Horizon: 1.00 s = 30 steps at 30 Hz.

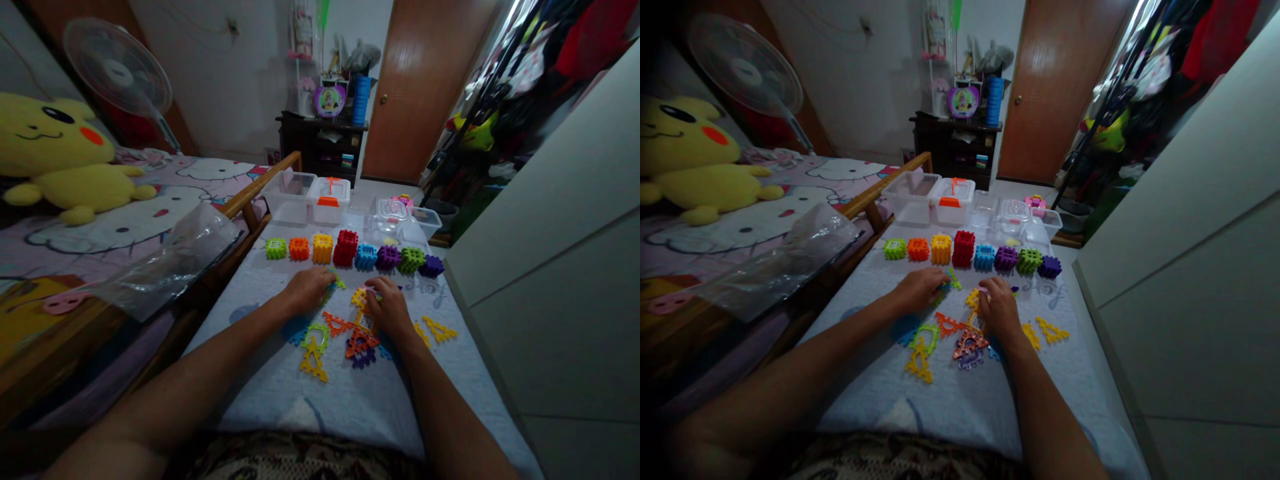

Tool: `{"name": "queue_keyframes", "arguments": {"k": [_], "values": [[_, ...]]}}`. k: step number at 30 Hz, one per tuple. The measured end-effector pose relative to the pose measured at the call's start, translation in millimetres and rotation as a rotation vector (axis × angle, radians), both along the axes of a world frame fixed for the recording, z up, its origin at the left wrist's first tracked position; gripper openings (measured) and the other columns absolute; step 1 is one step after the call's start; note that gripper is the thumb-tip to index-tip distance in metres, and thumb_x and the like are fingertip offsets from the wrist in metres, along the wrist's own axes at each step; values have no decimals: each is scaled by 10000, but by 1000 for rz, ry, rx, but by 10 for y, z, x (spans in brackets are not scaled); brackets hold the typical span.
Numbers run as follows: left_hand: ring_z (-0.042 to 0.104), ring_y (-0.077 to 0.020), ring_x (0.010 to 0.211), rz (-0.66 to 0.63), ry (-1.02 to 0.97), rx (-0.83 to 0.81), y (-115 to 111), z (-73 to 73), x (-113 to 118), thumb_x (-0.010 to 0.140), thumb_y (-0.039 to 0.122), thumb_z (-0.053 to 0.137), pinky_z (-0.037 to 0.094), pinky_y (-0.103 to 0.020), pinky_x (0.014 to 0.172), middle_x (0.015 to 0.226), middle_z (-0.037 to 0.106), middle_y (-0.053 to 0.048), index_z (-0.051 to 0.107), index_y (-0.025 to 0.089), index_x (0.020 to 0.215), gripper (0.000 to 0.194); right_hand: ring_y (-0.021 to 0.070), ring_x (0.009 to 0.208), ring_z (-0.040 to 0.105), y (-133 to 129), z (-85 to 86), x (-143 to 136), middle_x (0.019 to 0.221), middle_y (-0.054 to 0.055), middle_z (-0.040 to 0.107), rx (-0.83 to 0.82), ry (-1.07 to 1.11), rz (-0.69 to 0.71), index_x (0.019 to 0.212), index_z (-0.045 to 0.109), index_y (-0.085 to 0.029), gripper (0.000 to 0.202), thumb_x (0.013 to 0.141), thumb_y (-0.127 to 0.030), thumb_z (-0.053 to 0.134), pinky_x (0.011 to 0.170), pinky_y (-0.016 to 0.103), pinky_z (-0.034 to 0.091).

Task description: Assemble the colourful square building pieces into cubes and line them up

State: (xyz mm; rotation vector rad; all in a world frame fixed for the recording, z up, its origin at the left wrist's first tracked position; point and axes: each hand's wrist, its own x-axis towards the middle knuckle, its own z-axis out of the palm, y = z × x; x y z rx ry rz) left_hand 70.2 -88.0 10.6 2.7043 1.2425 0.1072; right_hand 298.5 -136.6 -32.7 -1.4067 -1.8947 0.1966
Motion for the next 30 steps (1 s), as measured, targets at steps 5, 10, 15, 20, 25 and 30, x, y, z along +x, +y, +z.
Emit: {"name": "queue_keyframes", "arguments": {"k": [5, 10, 15, 20, 25, 30], "values": [[604, -228, 1065, -120, -87, -11, -167, 37, 15, 826, 107, 545, 489, -344, 925, 1146, 664, -69, 619, 223, 1150, 352, 242, 930, 600, -9, -4, -4, 951, 91, 659, -11, 4, 9, 946, 660, -185, 176, 892, -176, 493, 860, 380, 474], [556, -258, 1147, -57, -144, -44, -325, 126, -284, 871, 257, 592, 454, -387, 1003, 1206, 623, -107, 589, 202, 1172, 306, 254, 953, 594, -9, -3, 0, 987, 96, 698, -17, -56, 51, 974, 677, -187, 184, 875, -168, 522, 880, 399, 457], [543, -262, 1146, 52, -77, -232, -507, 174, -700, 790, 342, 705, 443, -390, 1003, 1208, 607, -78, 568, 236, 1157, 406, 270, 996, 578, 10, 6, -98, 1082, 96, 719, -39, -128, 132, 1085, 680, -199, 243, 855, -235, 614, 917, 431, 437], [527, -253, 1141, 18, -76, -340, -630, 97, -850, 700, 333, 791, 446, -373, 987, 1220, 589, -40, 543, 282, 1174, 537, 285, 1004, 567, 22, -18, -244, 1086, 101, 716, -69, -248, 172, 1147, 665, -206, 376, 779, -267, 711, 909, 437, 426], [514, -249, 1170, 15, -80, -327, -604, 34, -832, 721, 307, 767, 427, -374, 1027, 1241, 581, -59, 533, 260, 1233, 565, 293, 1001, 566, 24, -47, -282, 1080, 107, 713, -97, -294, 155, 1161, 665, -197, 398, 769, -239, 717, 883, 426, 425], [538, -245, 1119, -4, -90, -322, -561, 103, -823, 725, 310, 742, 445, -360, 1005, 1174, 583, -79, 568, 210, 1215, 529, 296, 1010, 554, 8, -11, -262, 1073, 122, 701, -89, -266, 148, 1191, 653, -153, 454, 741, -183, 706, 899, 429, 428]]}}
